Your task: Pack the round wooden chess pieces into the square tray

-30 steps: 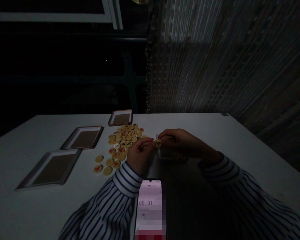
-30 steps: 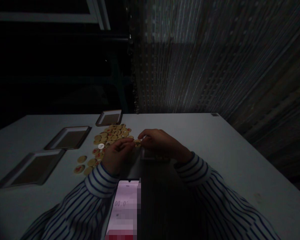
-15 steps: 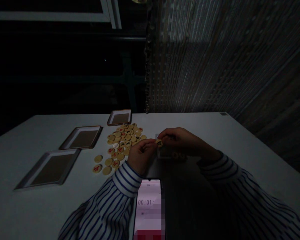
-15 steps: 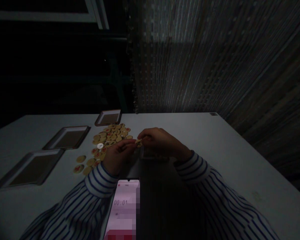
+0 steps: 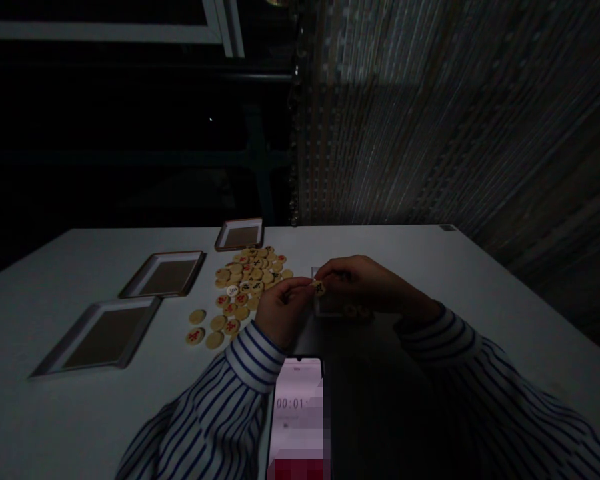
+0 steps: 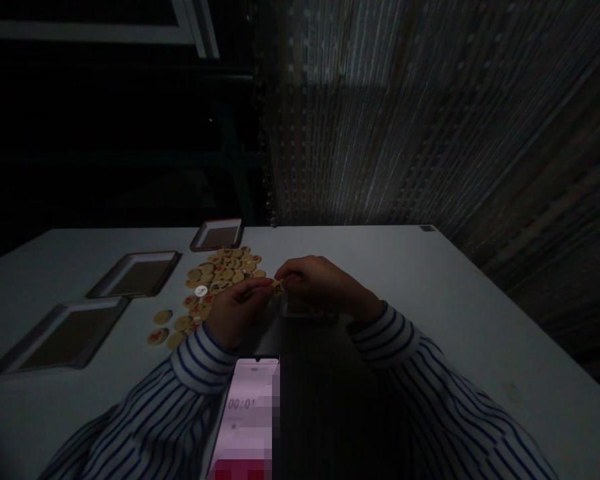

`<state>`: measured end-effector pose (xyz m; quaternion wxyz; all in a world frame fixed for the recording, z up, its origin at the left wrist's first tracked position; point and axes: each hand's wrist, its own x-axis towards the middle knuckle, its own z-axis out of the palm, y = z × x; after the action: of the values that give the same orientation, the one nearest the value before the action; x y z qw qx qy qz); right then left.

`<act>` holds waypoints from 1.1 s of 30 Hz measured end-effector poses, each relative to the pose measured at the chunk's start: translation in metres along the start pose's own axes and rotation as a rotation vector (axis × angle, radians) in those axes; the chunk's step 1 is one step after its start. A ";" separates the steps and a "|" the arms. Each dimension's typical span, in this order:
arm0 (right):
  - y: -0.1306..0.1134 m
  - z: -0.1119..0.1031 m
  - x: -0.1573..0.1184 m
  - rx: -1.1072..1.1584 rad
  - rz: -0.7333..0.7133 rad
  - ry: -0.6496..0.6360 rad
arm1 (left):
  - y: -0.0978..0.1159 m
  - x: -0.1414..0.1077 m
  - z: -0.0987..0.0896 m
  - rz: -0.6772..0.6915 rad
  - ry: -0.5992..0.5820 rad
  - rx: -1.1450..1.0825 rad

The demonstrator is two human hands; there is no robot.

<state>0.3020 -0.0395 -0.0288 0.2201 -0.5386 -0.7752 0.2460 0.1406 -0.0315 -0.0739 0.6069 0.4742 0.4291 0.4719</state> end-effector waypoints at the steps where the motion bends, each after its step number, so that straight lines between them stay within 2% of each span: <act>1: -0.001 0.000 0.000 -0.013 -0.004 0.010 | 0.000 0.000 0.000 0.001 0.006 0.001; 4: -0.003 0.000 0.000 -0.064 -0.044 0.028 | 0.001 0.000 0.000 0.019 0.046 0.005; 7: -0.004 0.001 0.000 -0.174 -0.143 0.034 | 0.002 0.001 -0.001 0.041 0.087 0.011; 13: 0.001 0.006 0.002 -0.410 -0.285 0.051 | 0.000 0.002 -0.003 0.068 0.097 0.006; 20: -0.005 0.004 0.000 -0.570 -0.316 0.062 | 0.001 0.003 -0.002 0.044 0.085 0.005; 25: -0.002 0.005 0.000 -0.589 -0.345 0.093 | -0.003 0.004 -0.003 0.050 0.067 -0.010; 33: -0.001 0.004 0.000 -0.611 -0.351 0.072 | -0.003 0.003 -0.002 0.015 0.045 0.017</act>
<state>0.2993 -0.0408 -0.0312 0.1148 -0.4464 -0.8855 -0.0580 0.1400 -0.0286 -0.0774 0.5894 0.4718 0.4430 0.4834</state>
